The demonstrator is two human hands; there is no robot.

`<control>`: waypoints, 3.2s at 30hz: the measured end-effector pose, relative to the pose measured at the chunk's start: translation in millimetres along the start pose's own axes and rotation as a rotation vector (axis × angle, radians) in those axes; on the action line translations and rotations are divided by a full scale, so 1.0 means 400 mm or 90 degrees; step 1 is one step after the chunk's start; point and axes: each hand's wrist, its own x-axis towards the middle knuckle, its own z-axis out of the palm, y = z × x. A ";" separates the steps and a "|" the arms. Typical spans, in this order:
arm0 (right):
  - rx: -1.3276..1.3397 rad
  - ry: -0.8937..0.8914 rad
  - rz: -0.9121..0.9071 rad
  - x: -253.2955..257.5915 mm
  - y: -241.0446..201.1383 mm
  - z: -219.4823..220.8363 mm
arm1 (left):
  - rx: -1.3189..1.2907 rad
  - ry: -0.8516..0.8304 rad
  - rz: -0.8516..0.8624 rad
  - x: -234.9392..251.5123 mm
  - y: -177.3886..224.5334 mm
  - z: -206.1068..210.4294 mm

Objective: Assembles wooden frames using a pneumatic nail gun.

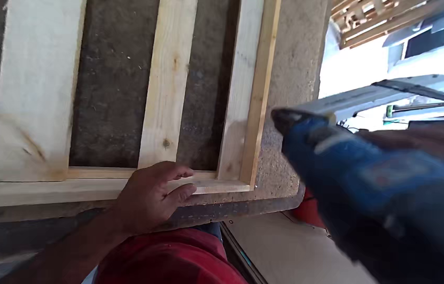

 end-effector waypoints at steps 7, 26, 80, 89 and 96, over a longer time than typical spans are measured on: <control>-0.099 -0.110 -0.289 0.118 -0.165 -0.033 | -0.838 -0.366 -0.380 0.013 0.228 0.185; -0.141 -0.069 -0.651 0.420 0.036 0.159 | -1.524 -0.052 -0.420 0.074 0.232 0.443; -0.176 -0.091 -0.672 0.513 -0.039 0.102 | -1.464 -0.008 -0.402 0.061 0.222 0.370; -0.169 0.042 -0.682 0.625 -0.135 -0.043 | -1.386 0.031 -0.317 -0.025 0.172 0.137; -0.161 -0.062 -0.641 0.667 -0.265 -0.060 | -1.476 -0.053 -0.286 -0.092 0.100 0.085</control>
